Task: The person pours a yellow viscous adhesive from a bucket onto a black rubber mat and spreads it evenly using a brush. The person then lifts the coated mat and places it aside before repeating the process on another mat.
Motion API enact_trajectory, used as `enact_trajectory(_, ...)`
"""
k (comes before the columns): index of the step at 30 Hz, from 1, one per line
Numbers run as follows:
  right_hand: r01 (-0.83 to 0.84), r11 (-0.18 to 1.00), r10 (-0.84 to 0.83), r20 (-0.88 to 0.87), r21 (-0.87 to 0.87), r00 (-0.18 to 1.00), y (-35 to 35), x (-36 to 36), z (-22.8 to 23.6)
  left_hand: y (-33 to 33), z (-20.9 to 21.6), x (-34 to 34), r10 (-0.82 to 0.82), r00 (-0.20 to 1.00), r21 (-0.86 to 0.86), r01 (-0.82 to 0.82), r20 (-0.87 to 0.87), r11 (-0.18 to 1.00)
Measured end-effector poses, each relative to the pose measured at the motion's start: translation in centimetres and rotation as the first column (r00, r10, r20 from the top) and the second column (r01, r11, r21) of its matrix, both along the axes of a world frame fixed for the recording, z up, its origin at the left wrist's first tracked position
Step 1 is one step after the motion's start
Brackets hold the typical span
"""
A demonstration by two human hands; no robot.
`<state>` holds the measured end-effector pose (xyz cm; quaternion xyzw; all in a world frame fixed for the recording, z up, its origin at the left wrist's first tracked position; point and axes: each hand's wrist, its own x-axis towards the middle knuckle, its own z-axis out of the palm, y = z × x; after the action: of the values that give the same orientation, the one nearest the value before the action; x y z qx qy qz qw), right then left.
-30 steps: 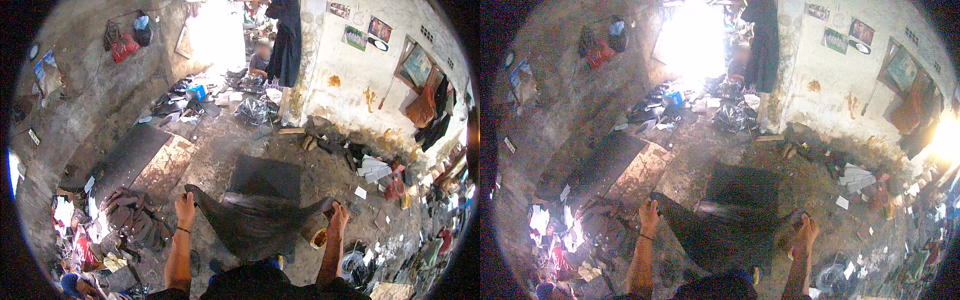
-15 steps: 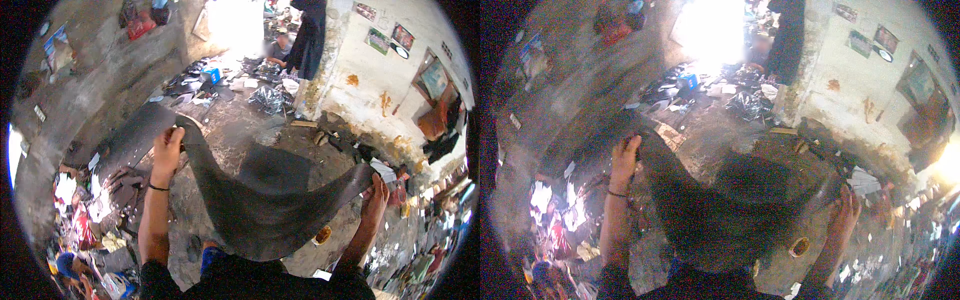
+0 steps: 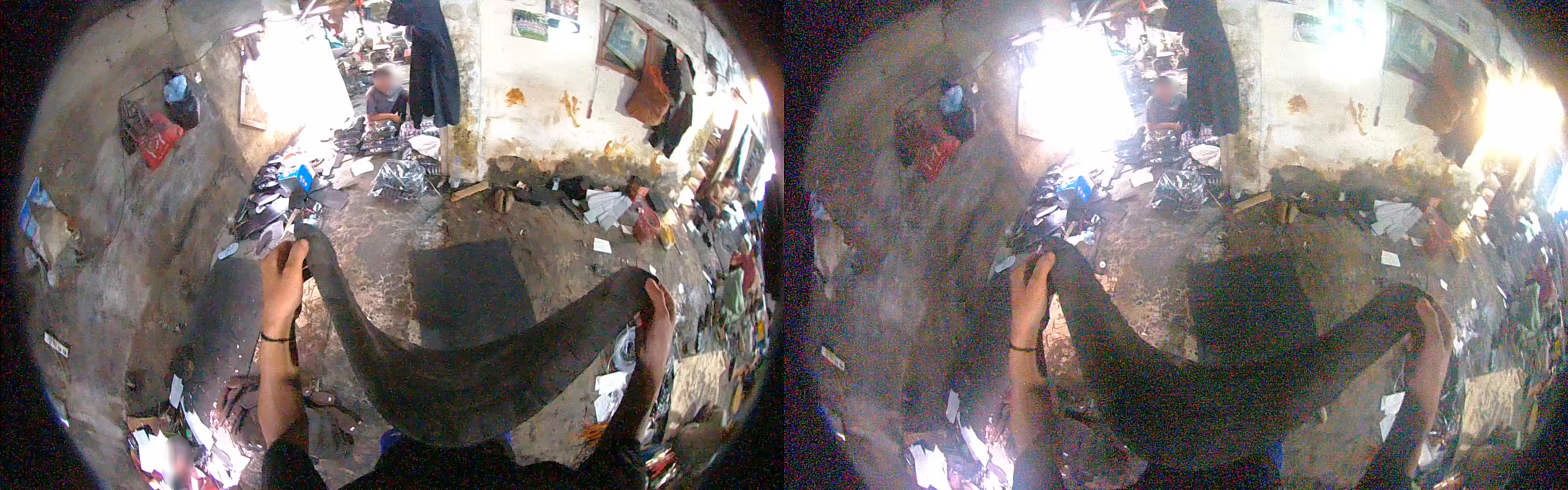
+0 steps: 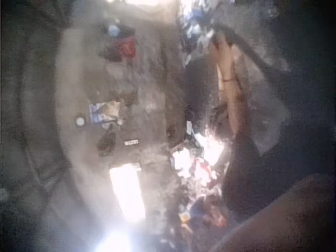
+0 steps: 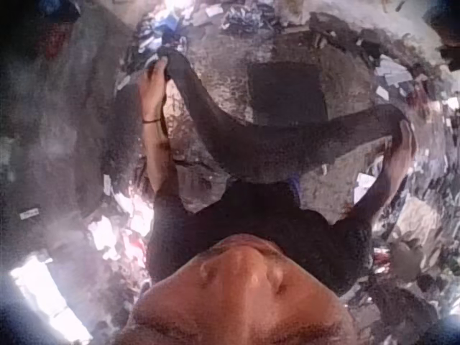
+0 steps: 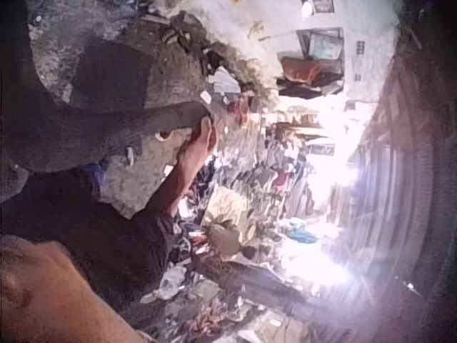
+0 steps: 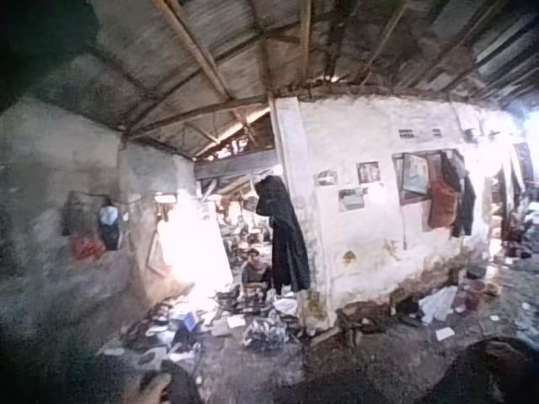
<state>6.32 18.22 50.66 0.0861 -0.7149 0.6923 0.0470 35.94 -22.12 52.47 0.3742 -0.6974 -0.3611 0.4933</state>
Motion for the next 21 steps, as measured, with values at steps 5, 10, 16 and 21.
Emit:
enact_trajectory(5,0.101,0.965,-0.069,-0.135,0.243,0.988,7.0,4.9,-1.5,-0.1,2.2,-1.6,-0.216,0.976,0.018,0.216,-0.003,0.976)
enact_trajectory(10,0.268,0.944,-0.236,0.177,-0.194,0.956,13.4,10.7,-2.5,2.1,3.6,-3.2,-0.386,0.922,0.023,0.386,0.024,0.922)
enact_trajectory(16,0.315,0.912,-0.316,0.041,-0.262,0.948,24.4,16.1,-5.1,5.9,2.5,-4.4,-0.579,0.815,0.07,0.578,-0.007,0.813)
enact_trajectory(21,0.35,0.915,-0.366,-0.052,-0.2,0.929,28.5,19.8,-3.6,11.8,2.2,-5.1,-0.645,0.759,0.034,0.645,0.087,0.763)
